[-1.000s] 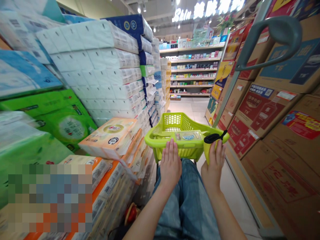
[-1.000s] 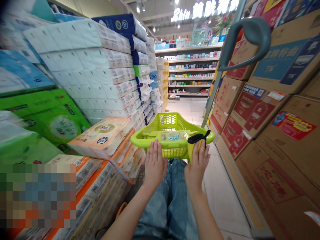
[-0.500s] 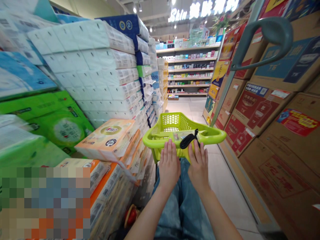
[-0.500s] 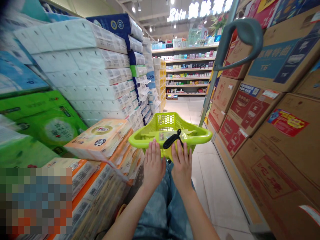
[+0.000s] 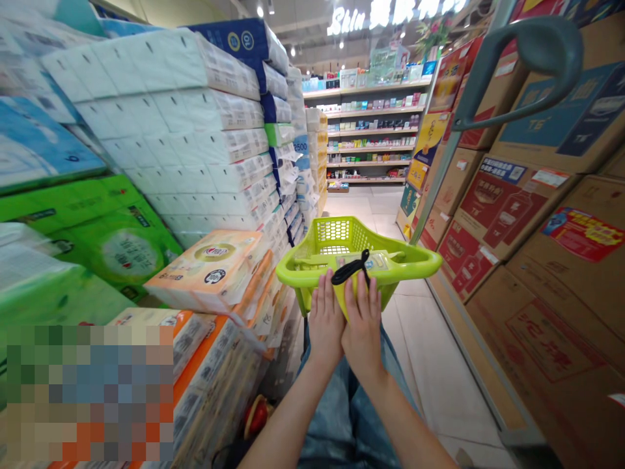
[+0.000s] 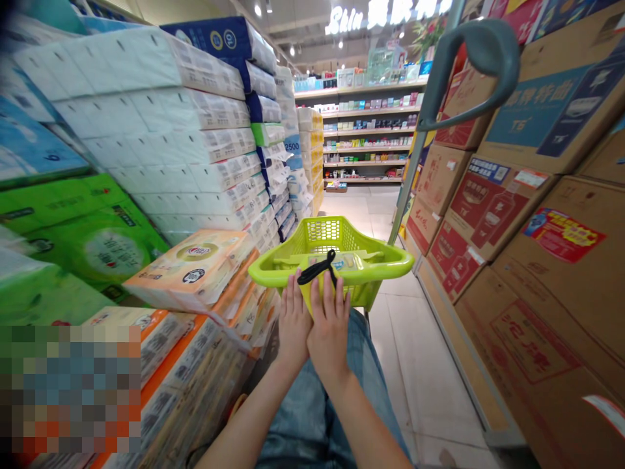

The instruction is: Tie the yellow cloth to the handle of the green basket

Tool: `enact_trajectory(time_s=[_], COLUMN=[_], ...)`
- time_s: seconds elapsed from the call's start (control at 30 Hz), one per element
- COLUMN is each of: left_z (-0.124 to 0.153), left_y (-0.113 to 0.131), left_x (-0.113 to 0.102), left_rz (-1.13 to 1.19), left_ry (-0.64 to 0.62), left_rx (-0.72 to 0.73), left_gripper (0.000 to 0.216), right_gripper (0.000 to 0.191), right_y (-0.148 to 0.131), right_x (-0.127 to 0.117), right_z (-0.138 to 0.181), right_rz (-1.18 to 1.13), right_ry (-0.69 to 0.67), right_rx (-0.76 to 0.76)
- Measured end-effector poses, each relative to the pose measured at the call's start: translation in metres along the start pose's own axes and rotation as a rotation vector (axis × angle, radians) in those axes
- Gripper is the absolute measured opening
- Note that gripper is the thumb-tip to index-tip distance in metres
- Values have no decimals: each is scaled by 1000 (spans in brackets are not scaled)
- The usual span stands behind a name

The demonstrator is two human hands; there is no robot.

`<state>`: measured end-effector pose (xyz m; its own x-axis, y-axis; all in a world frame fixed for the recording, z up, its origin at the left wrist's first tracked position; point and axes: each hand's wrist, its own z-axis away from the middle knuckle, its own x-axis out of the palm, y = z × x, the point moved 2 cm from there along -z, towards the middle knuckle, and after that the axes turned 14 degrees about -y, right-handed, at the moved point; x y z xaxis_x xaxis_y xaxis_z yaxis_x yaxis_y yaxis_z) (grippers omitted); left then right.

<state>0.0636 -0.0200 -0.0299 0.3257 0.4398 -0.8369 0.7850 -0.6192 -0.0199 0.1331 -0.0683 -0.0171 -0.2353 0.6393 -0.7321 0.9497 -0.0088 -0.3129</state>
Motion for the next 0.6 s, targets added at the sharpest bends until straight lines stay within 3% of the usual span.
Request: enact_trajectory(time_s=[0.1,0.2,0.4,0.5,0.6], left_z=[1,0,-1,-1,-1], left_y=[-3,-2,2,2,2], left_x=[-1,-3,-3,-4,-3], left_rz=[6,37,56,66,73], left_ry=[-21,-17,-23,-16,-10], left_rx=[6,5,-2,-4,-5], left_gripper=[66,69,73,72,71], right_gripper=[79,79,88,90,88], right_y=[0,27,88,89,62], right_x=[5,-2,-30,-33,-23], right_z=[3,7,12,11,7], right_rz=[76,149,55,-22,-76], right_ry=[-20,-9,93,111,112], right_rx=[-56,-83,110,168,181])
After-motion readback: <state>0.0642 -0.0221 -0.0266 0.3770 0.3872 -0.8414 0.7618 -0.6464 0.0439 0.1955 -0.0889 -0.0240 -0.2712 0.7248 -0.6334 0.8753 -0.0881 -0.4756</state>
